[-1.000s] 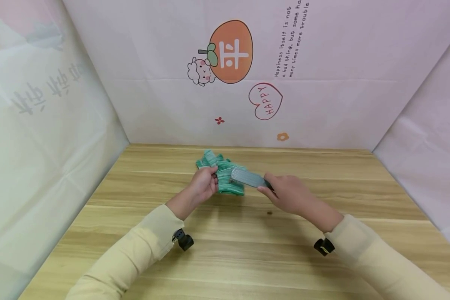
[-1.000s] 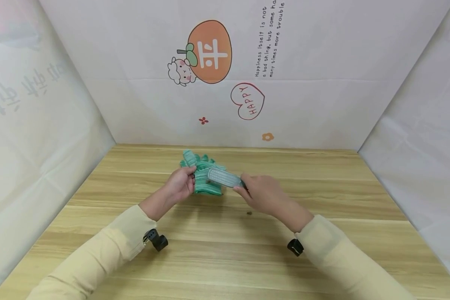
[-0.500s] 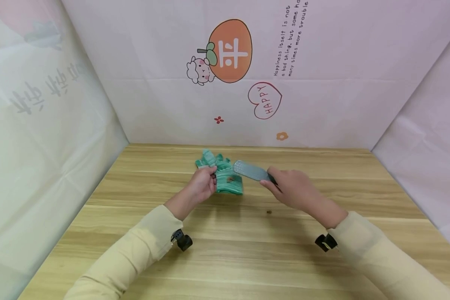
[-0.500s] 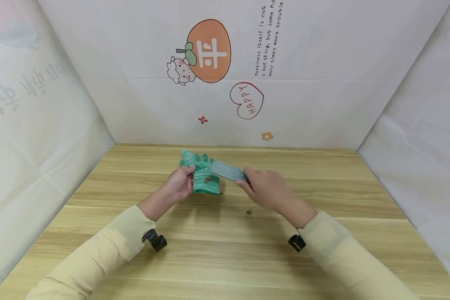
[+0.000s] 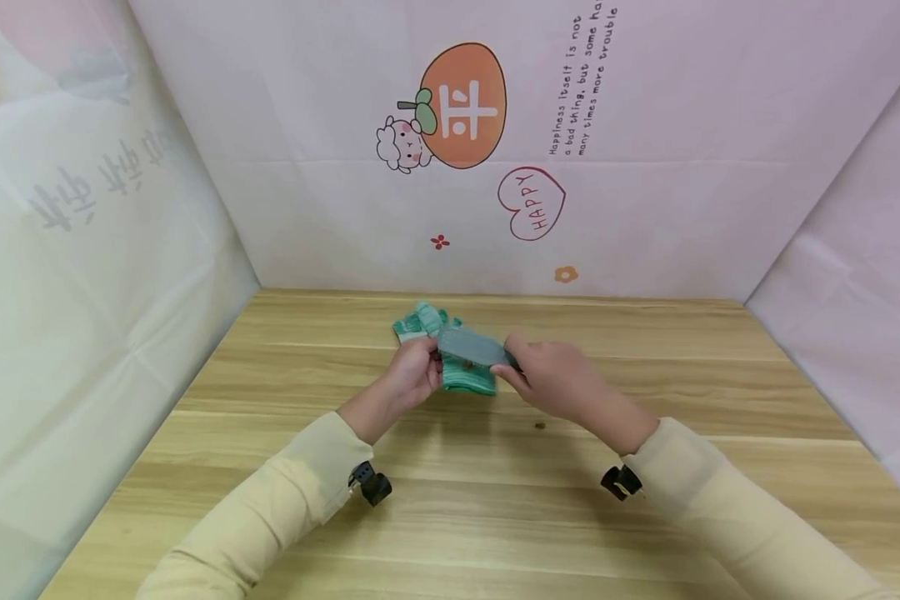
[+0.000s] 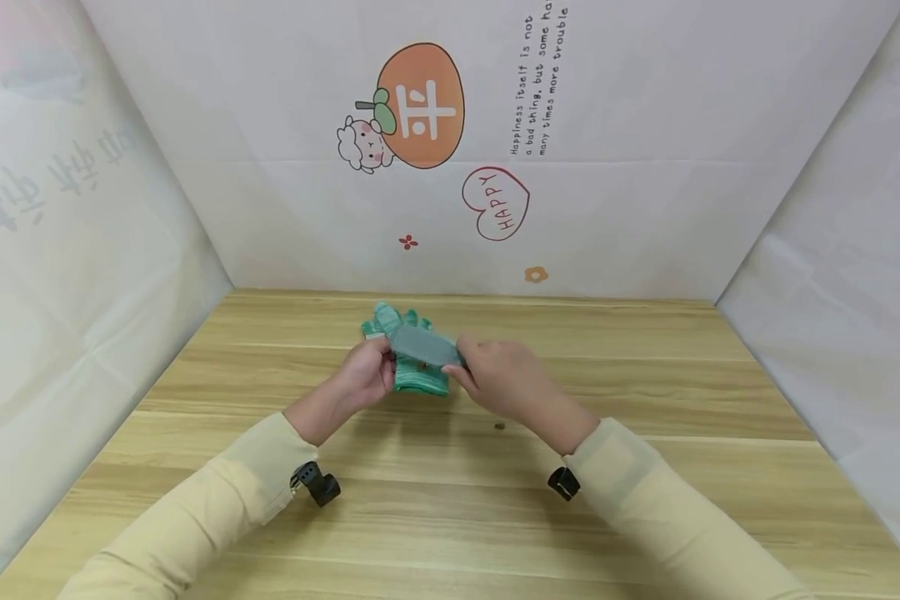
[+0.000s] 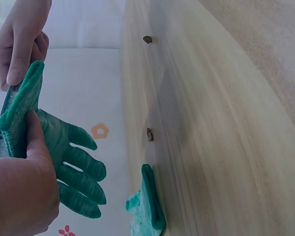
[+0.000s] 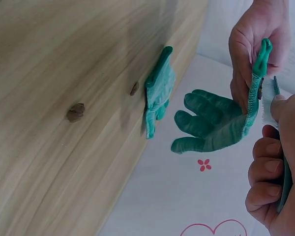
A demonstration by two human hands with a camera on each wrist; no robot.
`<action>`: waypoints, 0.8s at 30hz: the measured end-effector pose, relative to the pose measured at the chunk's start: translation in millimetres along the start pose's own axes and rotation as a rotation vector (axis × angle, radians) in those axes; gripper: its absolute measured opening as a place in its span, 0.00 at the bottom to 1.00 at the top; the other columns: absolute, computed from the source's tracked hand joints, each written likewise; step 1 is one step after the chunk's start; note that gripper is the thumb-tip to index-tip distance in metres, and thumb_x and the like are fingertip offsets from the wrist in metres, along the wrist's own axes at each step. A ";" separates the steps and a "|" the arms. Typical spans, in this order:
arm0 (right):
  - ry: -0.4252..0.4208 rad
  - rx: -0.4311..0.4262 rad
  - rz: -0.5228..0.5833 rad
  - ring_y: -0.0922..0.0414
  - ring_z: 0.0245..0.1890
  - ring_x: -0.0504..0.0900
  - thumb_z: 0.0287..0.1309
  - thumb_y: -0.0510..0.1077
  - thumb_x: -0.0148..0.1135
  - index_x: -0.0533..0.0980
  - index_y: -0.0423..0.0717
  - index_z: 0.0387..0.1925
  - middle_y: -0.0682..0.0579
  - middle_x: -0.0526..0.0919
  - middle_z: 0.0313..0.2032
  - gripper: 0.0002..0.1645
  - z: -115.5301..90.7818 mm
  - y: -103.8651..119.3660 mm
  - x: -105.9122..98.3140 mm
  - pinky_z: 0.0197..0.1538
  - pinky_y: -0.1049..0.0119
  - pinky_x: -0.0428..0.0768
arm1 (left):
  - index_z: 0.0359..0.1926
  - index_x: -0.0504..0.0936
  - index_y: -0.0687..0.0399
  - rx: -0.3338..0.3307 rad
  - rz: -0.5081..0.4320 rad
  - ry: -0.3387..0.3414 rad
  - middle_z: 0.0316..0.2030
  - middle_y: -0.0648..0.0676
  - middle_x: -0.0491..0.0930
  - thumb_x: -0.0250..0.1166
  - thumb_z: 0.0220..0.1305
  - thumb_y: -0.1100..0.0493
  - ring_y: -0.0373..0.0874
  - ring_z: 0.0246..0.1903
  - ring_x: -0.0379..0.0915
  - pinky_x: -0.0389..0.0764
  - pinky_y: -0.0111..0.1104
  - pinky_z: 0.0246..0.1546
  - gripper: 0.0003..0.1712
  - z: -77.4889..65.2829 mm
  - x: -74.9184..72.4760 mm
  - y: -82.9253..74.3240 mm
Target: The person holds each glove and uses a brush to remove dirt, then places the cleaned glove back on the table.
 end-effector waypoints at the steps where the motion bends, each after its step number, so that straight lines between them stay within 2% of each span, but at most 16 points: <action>1: 0.008 0.004 0.002 0.63 0.12 0.57 0.63 0.50 0.64 0.65 0.44 0.31 0.59 0.58 0.15 0.18 -0.6 -0.1 0.8 0.17 0.70 0.56 | 0.40 0.70 0.62 0.000 -0.003 -0.005 0.26 0.50 0.74 0.39 0.77 0.62 0.33 0.19 0.65 0.69 0.21 0.19 0.13 0.5 -0.4 -0.6; 9: 0.080 0.057 0.038 0.63 0.13 0.56 0.63 0.48 0.64 0.66 0.44 0.30 0.59 0.57 0.14 0.18 -11.4 -6.2 3.8 0.18 0.69 0.54 | 0.33 0.60 0.56 -0.011 0.012 -0.032 0.23 0.49 0.63 0.41 0.78 0.61 0.37 0.19 0.56 0.58 0.25 0.19 0.11 2.7 -6.5 -3.4; 15: 0.120 0.115 0.045 0.63 0.14 0.58 0.65 0.51 0.62 0.65 0.46 0.30 0.59 0.58 0.15 0.18 -23.2 -14.3 3.7 0.19 0.69 0.55 | 0.35 0.60 0.55 -0.008 0.005 -0.024 0.25 0.49 0.63 0.40 0.78 0.61 0.37 0.20 0.58 0.61 0.25 0.19 0.10 3.8 -7.1 -4.2; 21: 0.134 0.127 0.042 0.64 0.14 0.59 0.66 0.50 0.61 0.66 0.47 0.30 0.60 0.60 0.15 0.16 -32.8 -21.0 2.1 0.19 0.69 0.57 | 0.36 0.60 0.56 -0.008 0.001 -0.021 0.25 0.49 0.64 0.40 0.78 0.61 0.36 0.21 0.59 0.63 0.25 0.20 0.09 4.4 -7.2 -5.4; 24: 0.121 0.121 0.045 0.64 0.14 0.58 0.65 0.49 0.62 0.66 0.46 0.31 0.60 0.59 0.15 0.16 -37.9 -24.7 0.9 0.18 0.70 0.57 | 0.38 0.62 0.56 -0.003 -0.005 -0.023 0.27 0.50 0.67 0.40 0.78 0.61 0.36 0.23 0.64 0.69 0.25 0.24 0.08 4.7 -8.2 -6.9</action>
Point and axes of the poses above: each hand's wrist, its own z-axis towards the middle knuckle, its own x-axis out of the palm, y = z × x, the point moved 5 cm from there along z, towards the middle knuckle
